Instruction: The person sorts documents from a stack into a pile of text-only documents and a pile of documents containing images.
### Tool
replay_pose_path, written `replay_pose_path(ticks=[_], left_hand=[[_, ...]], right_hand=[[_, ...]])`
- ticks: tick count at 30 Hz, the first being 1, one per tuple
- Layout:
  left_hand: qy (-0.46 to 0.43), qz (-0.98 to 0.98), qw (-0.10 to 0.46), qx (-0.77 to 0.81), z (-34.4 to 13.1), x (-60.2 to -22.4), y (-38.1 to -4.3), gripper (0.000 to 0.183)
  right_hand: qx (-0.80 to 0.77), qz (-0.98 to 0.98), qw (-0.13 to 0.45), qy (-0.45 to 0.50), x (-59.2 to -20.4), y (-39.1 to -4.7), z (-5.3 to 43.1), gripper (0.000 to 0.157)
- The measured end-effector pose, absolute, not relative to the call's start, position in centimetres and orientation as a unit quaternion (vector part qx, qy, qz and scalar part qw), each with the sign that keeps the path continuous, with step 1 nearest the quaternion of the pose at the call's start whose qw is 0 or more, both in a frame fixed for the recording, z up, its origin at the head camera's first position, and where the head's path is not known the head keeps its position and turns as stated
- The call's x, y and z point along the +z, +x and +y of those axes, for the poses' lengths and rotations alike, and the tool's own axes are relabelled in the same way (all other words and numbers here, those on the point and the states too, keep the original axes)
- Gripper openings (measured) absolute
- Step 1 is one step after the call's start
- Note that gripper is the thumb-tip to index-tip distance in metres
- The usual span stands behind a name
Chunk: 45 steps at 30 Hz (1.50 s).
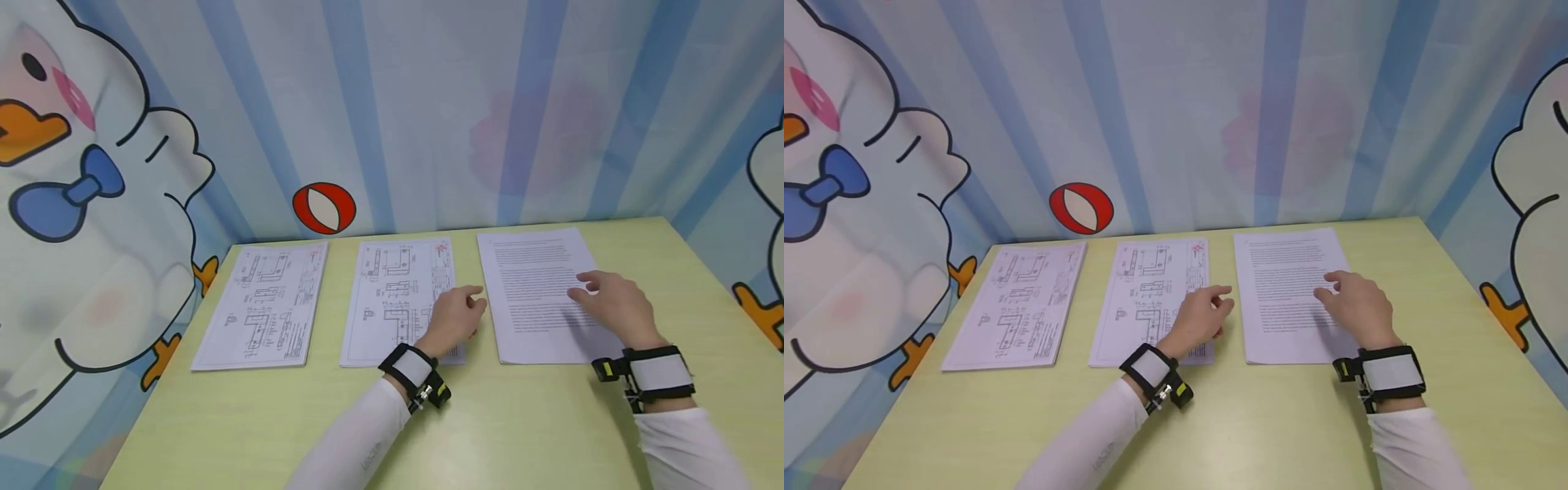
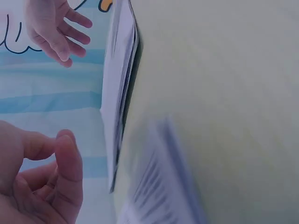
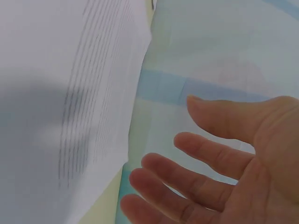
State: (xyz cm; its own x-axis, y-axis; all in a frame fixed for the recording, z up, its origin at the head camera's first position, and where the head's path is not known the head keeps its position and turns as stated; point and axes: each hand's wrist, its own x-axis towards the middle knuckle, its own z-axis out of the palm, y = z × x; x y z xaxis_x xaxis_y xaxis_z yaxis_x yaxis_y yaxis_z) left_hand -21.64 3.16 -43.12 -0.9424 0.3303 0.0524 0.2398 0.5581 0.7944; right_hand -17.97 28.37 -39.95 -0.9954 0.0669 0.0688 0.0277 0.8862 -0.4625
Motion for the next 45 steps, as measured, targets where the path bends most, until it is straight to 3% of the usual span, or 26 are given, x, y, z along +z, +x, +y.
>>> replay_pose_path(ticks=[5,15,20,34,45], left_hand=[[0.190,0.897,0.016,0.398,0.5,-41.6,-21.8,0.031],[0.159,0.909,-0.076,0.378,-7.3,-39.9,-22.3,0.028],[0.121,0.914,-0.103,0.374,-11.2,-39.4,-22.8,0.029],[0.066,0.940,-0.123,0.311,-21.1,-38.9,-23.2,0.034],[0.024,0.969,-0.067,0.238,-27.1,-39.1,-22.8,0.041]], right_hand=[[0.250,-0.965,0.076,-0.001,-39.8,-18.1,26.0,0.041],[0.339,-0.906,0.248,0.049,-41.4,-18.9,21.0,0.026],[0.364,-0.882,0.292,0.070,-41.7,-19.2,18.8,0.021],[0.429,-0.857,0.252,0.136,-41.6,-20.7,10.4,0.018],[0.468,-0.844,0.200,0.171,-42.1,-21.8,3.7,0.018]])
